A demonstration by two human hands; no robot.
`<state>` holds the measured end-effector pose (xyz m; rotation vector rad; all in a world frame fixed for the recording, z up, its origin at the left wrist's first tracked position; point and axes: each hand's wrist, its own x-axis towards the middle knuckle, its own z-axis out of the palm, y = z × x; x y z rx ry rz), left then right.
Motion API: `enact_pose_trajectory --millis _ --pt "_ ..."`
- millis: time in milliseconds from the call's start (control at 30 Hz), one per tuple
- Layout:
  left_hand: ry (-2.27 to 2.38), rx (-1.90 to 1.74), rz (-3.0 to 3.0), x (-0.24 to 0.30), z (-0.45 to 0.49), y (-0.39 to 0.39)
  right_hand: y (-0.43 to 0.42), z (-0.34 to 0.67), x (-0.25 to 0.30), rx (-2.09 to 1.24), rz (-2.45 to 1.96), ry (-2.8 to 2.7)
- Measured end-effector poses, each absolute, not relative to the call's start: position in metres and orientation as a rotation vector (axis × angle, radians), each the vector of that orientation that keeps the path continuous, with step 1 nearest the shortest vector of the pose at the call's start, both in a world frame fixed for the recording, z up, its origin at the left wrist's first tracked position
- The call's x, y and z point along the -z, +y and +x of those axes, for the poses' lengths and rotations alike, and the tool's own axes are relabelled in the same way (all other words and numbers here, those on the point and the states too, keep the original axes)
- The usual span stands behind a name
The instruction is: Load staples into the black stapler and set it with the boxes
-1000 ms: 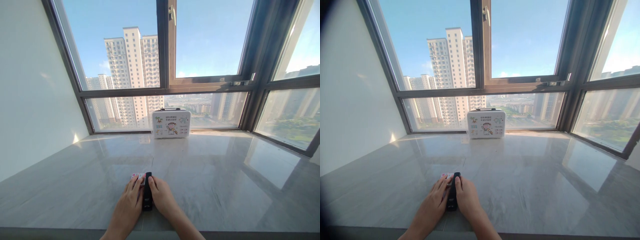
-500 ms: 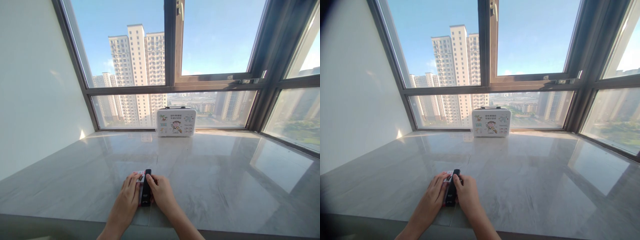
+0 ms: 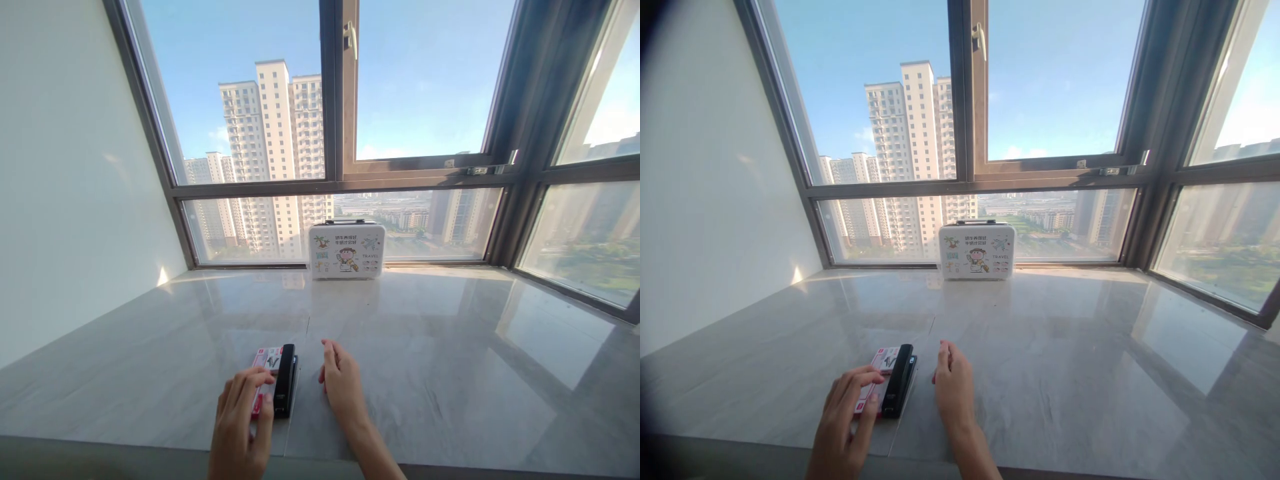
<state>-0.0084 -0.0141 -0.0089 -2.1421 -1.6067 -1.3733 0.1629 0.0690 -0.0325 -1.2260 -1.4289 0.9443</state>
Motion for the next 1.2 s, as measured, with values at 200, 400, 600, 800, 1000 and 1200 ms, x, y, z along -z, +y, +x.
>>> enact_pose_trajectory --millis 200,400,600,800,1000,1200 --pt "-1.541 0.912 -2.685 -0.002 0.092 0.013 0.051 0.275 0.031 -0.439 -1.437 -1.874" --pt "-1.81 0.495 -2.562 0.034 0.106 0.06 0.033 0.295 0.039 -0.204 -1.782 -2.099" --pt "-1.834 0.467 -2.537 0.037 0.101 0.054 0.031 0.277 0.04 -0.1 -1.872 -2.123" --pt "-1.868 0.462 -2.534 0.033 0.102 0.052 0.031 0.278 0.039 -0.083 -1.895 -2.147" --pt "-1.873 0.468 -2.535 0.032 0.102 0.051 0.03 0.277 0.037 -0.07 -1.89 -2.158" --pt "-1.871 0.474 -2.532 0.033 0.102 0.05 0.028 0.276 0.037 -0.067 -1.903 -2.163"
